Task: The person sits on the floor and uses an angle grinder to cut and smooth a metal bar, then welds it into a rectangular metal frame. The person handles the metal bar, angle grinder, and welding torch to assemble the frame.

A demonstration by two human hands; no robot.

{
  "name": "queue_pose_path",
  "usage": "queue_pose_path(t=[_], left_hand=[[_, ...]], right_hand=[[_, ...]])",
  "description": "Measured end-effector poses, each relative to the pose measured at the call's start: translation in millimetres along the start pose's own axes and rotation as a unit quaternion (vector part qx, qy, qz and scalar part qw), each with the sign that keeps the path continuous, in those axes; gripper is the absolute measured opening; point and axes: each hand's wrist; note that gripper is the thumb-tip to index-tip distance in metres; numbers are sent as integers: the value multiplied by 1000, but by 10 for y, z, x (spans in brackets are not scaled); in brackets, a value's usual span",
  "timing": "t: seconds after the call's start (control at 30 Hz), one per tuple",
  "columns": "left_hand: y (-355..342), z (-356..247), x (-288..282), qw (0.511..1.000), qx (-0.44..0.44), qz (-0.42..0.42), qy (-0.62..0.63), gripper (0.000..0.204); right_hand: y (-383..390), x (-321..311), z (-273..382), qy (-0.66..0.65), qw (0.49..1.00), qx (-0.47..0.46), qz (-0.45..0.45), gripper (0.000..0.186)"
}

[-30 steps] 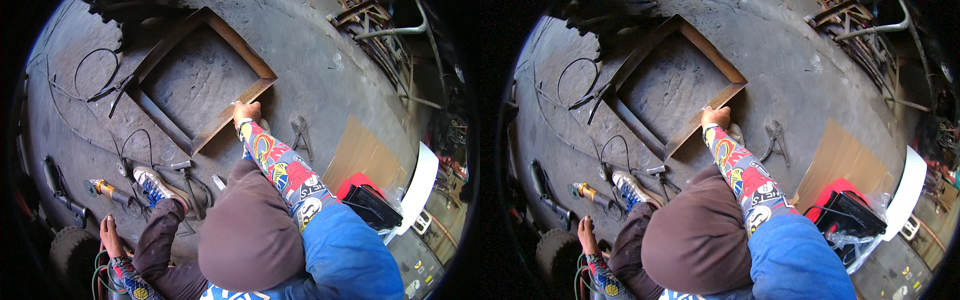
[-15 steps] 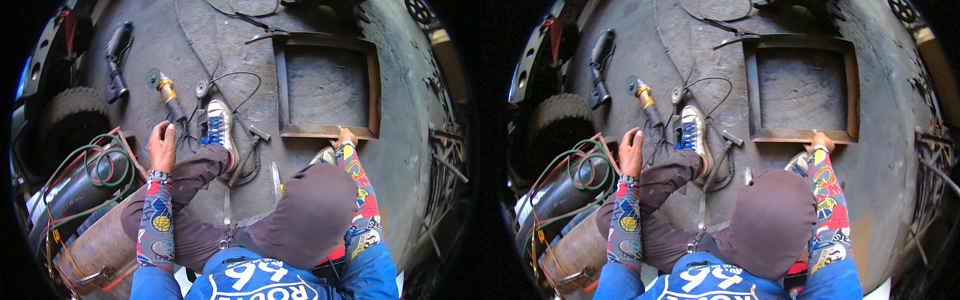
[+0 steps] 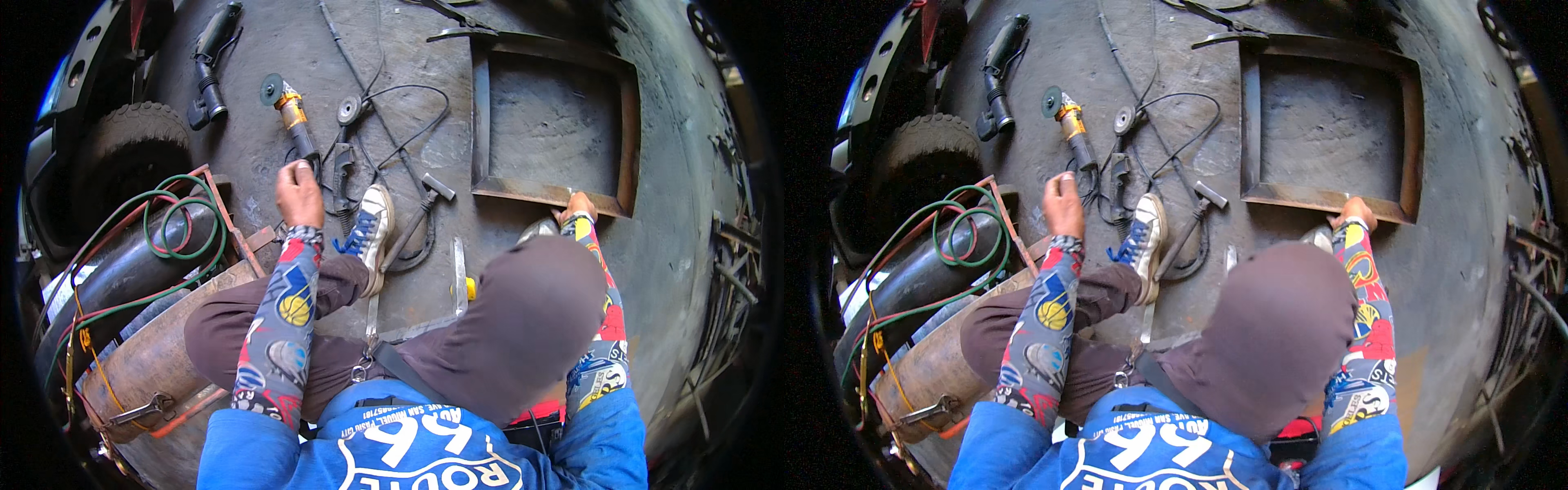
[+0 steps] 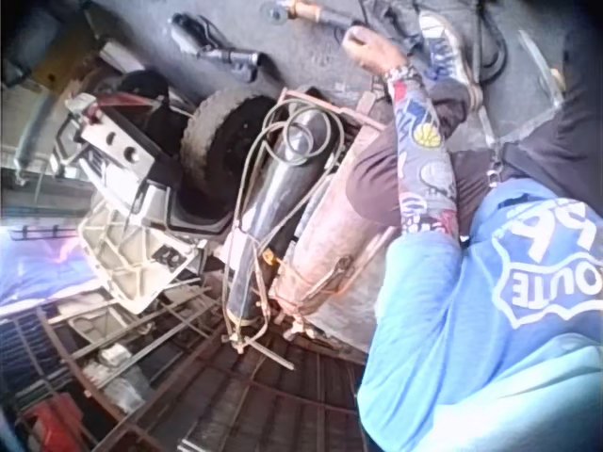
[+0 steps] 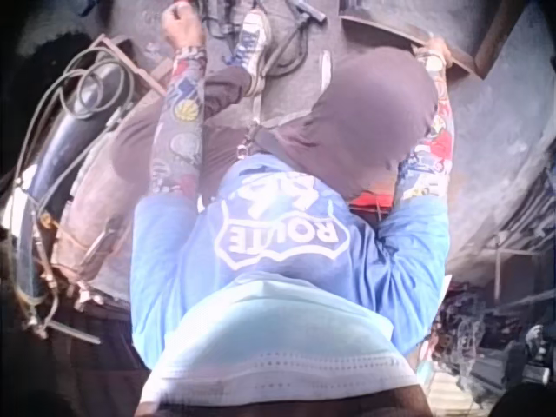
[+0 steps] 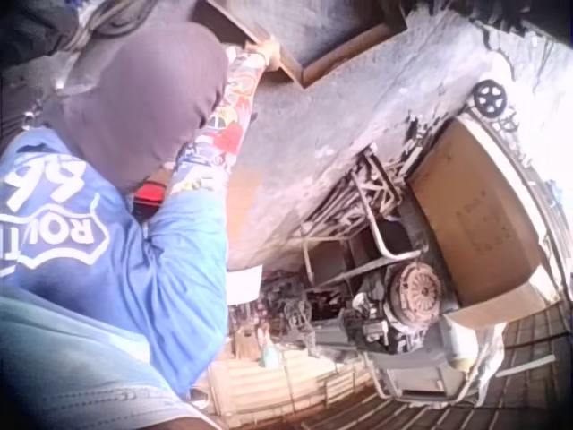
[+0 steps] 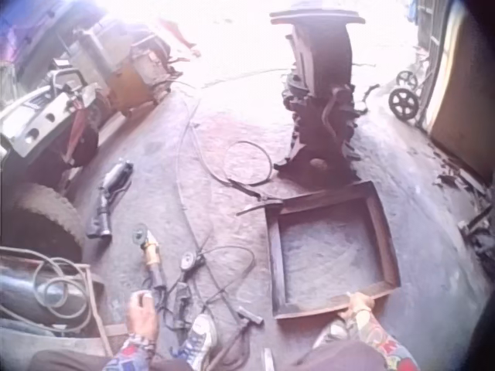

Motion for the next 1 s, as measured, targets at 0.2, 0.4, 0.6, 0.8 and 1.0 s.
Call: queue_pose_path(t=[0.2, 0.4, 0.6, 0.8, 1.0], left_hand=[[-100, 1207, 732, 923, -238, 231, -194, 42], [-180, 1897, 1398, 940, -131, 217, -227, 62], [-421, 1834, 1303, 895, -85, 342, -274, 57], [-178, 1662, 782, 958, -93, 243, -119, 40], [200, 1290, 621, 988, -26, 147, -39, 39]], right_hand=[[-58, -128, -26, 57, 992, -46, 99, 58], [16, -134, -7, 80, 995, -31, 59, 57], [144, -145, 1, 86, 994, -38, 59, 61], [247, -124, 1, 50, 996, -35, 62, 62], [217, -93, 20, 59, 998, -9, 29, 56]])
Point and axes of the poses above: each hand's wrist, its own y-axis away from the middle knuckle, its own x-axis out of the palm, z = x × y, and after that the axes turned 5 degrees about -y, right-handed
